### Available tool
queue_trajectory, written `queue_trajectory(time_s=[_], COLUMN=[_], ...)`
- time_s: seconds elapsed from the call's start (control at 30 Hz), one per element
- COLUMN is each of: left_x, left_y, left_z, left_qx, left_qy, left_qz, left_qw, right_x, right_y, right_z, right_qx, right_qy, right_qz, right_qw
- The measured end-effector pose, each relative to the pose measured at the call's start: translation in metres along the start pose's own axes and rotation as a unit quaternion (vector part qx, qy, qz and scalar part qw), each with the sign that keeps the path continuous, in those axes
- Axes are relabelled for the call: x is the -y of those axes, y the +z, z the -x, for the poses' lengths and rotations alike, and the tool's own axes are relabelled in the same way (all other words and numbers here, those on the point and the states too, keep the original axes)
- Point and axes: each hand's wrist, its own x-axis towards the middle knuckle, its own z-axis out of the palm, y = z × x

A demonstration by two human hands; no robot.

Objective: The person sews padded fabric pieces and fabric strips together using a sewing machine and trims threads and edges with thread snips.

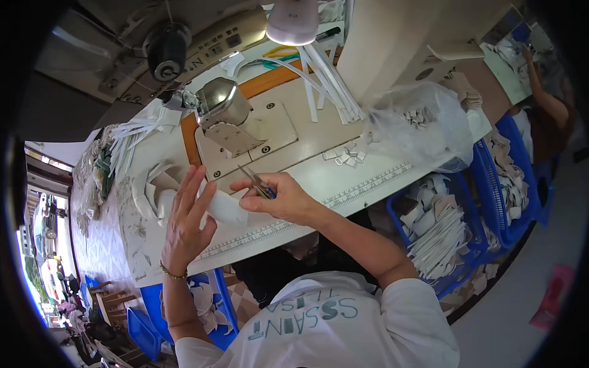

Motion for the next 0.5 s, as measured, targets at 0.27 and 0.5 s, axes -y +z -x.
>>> queue_trajectory(time_s=[0.27, 0.5], left_x=[0.01, -0.003], left_y=[0.071, 0.072], left_z=[-0.013, -0.026], left_qx=[-0.143, -0.183], left_qy=[-0.342, -0.32], left_qz=[0.71, 0.651], left_qw=[0.599, 0.664], right_x=[-0.042, -0.028], right_y=[0.002, -0.06], right_z=[0.033, 0.044], right_qx=[-0.202, -0.39], right_qy=[-0.08, -0.138], right_qz=[0.047, 0.536], right_qw=[0.975, 0.736])
